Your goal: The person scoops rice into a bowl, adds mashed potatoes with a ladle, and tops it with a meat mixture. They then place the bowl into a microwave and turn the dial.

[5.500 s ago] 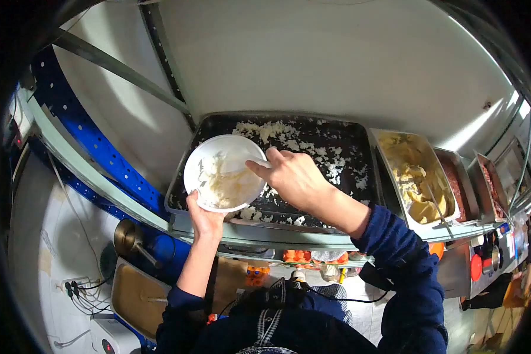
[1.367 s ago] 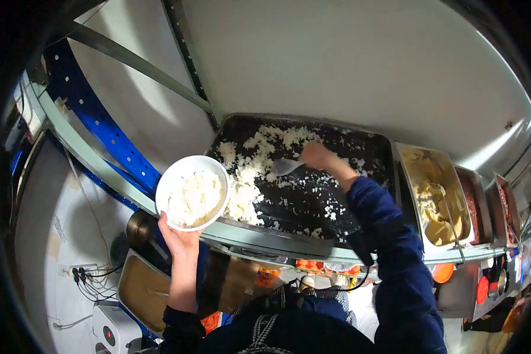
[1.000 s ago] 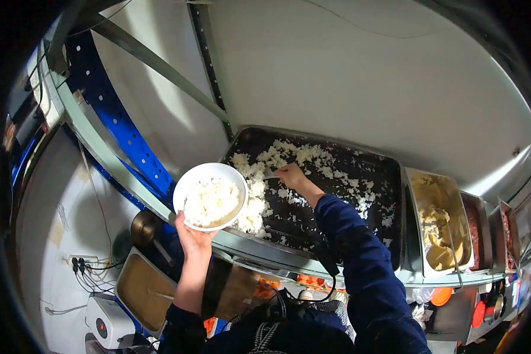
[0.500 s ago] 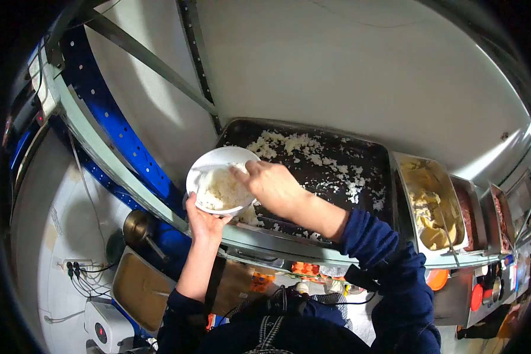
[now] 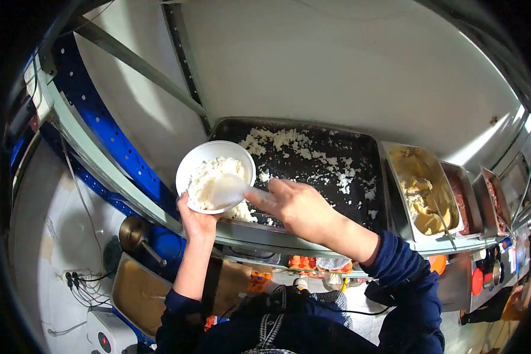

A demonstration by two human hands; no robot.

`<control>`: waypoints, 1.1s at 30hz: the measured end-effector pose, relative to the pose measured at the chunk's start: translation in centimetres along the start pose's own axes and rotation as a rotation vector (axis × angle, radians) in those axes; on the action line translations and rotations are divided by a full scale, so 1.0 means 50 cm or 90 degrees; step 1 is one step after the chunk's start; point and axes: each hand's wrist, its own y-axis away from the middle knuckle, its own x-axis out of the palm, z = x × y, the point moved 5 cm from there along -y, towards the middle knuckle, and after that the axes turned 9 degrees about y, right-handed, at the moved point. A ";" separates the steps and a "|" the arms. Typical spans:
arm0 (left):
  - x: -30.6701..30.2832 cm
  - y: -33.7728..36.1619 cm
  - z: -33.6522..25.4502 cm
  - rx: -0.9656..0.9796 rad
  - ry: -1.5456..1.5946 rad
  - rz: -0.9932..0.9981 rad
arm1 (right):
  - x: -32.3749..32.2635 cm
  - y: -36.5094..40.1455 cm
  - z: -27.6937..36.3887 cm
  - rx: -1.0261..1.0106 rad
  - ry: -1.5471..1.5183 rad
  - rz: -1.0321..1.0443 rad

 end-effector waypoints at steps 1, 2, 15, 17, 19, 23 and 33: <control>0.003 -0.002 0.001 0.001 -0.006 -0.006 | -0.011 -0.008 -0.002 0.005 0.017 -0.046; 0.007 0.000 0.003 0.008 -0.012 0.000 | -0.020 -0.013 -0.002 0.010 0.033 -0.091; -0.054 0.005 -0.077 -0.058 0.145 -0.002 | 0.085 0.056 -0.231 0.423 -0.236 0.018; -0.057 0.020 -0.102 -0.050 0.113 -0.009 | 0.184 0.069 -0.287 0.386 -0.228 0.230; -0.068 0.029 -0.115 -0.028 0.079 -0.025 | 0.274 0.053 -0.315 0.261 -0.194 0.352; -0.090 0.047 -0.129 -0.013 0.027 -0.061 | 0.418 -0.012 -0.341 0.272 -0.407 0.339; -0.105 0.059 -0.130 0.013 0.007 -0.082 | 0.615 -0.146 -0.313 0.701 -0.651 0.014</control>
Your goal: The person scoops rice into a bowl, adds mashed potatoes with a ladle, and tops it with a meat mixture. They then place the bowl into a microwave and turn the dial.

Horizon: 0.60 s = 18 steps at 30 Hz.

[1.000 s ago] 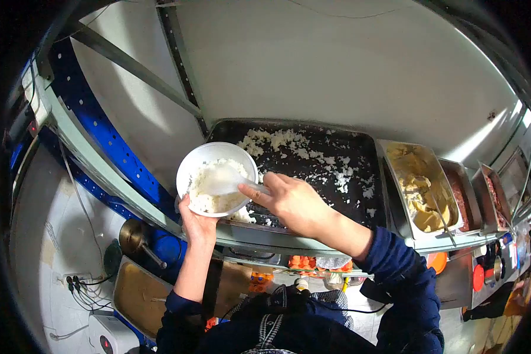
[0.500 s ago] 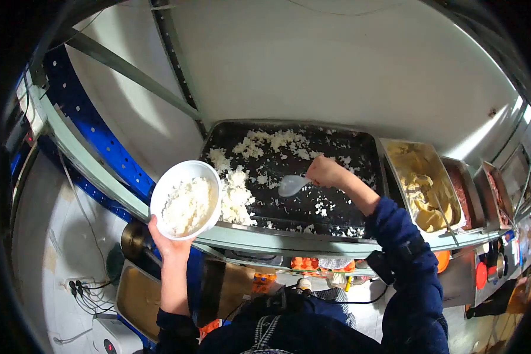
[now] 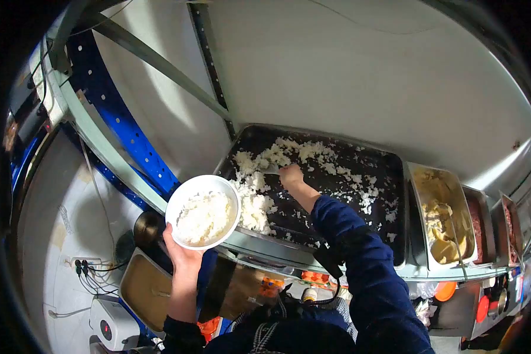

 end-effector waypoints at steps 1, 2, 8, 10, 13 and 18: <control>0.000 0.000 -0.001 0.001 0.004 0.005 | 0.010 -0.056 -0.047 -0.010 0.058 -0.028; -0.001 0.001 -0.003 0.001 0.008 0.009 | -0.005 -0.051 -0.025 -0.204 0.422 0.012; 0.002 -0.002 -0.007 0.041 0.009 0.010 | -0.227 0.077 0.066 -0.395 0.658 0.005; 0.010 -0.009 -0.002 0.025 0.018 0.015 | -0.205 0.051 0.044 -0.434 0.810 0.086; 0.030 -0.017 0.011 0.007 0.032 0.021 | -0.130 -0.010 0.041 -0.598 0.914 -0.014; 0.063 -0.030 0.016 0.010 0.010 0.019 | -0.066 -0.103 0.038 -0.028 0.057 -0.052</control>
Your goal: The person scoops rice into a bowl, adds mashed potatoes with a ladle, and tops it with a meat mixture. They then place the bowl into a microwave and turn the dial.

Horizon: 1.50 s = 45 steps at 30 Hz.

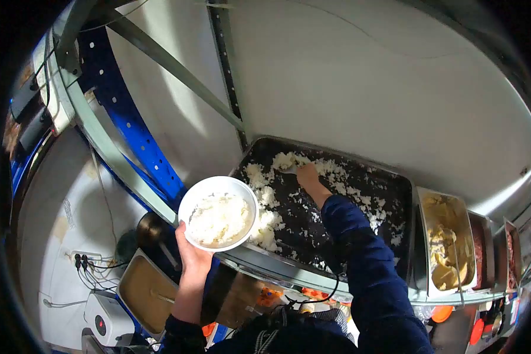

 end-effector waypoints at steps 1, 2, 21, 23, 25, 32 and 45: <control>0.003 -0.005 0.001 -0.004 -0.003 0.003 | 0.000 0.006 0.010 0.008 -0.064 0.009; 0.000 -0.017 0.005 -0.003 -0.010 0.034 | 0.001 0.015 0.016 0.018 -0.128 0.020; 0.078 -0.051 0.144 -0.137 -0.074 0.013 | -0.198 0.505 0.308 -0.628 0.606 -0.124; 0.087 -0.041 0.145 -0.094 -0.075 0.042 | -0.209 0.526 0.308 -0.631 0.594 -0.156; 0.092 -0.037 0.147 -0.075 -0.035 0.077 | -0.200 0.546 0.292 -0.625 0.652 -0.129; 0.087 -0.031 0.159 -0.180 0.050 0.070 | -0.200 0.677 0.263 -0.659 0.671 -0.024; 0.067 -0.026 0.169 -0.086 0.098 0.124 | -0.269 0.693 0.314 -0.581 0.602 -0.160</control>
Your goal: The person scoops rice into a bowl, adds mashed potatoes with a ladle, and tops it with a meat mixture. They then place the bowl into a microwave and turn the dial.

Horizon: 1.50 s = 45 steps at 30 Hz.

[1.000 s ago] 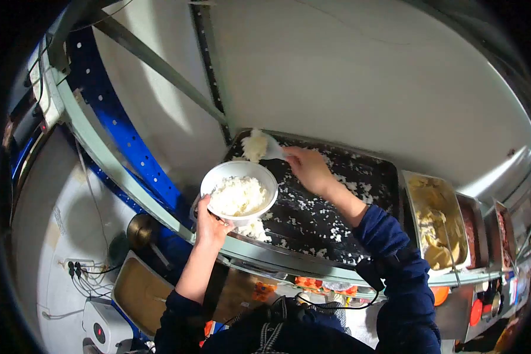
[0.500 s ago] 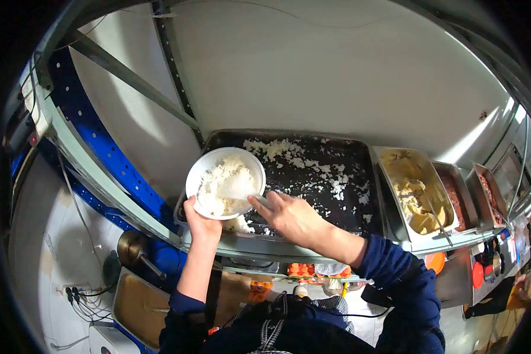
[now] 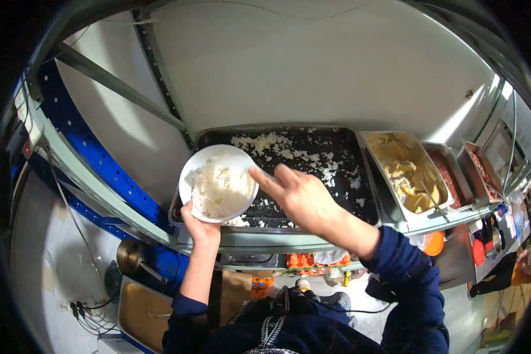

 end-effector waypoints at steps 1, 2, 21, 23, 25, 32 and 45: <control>0.006 0.003 0.002 0.016 0.003 0.000 | 0.017 -0.013 -0.006 0.008 0.018 0.001; 0.013 0.007 0.002 0.032 0.005 0.002 | 0.039 -0.021 -0.008 0.017 0.036 0.000; 0.034 0.075 -0.042 -0.231 0.031 -0.056 | 0.250 0.169 -0.112 0.349 -0.022 0.110; 0.063 0.097 -0.028 -0.229 0.009 -0.092 | 0.282 0.168 -0.098 0.311 0.023 0.155; 0.077 0.109 -0.012 -0.252 0.019 -0.057 | 0.234 0.170 -0.071 0.242 0.073 0.069; 0.131 0.169 0.041 -0.143 0.006 -0.083 | -0.160 0.461 -0.163 0.498 0.403 -0.186; 0.384 0.256 0.499 0.061 0.101 0.023 | -0.125 0.646 -0.538 0.220 0.409 0.341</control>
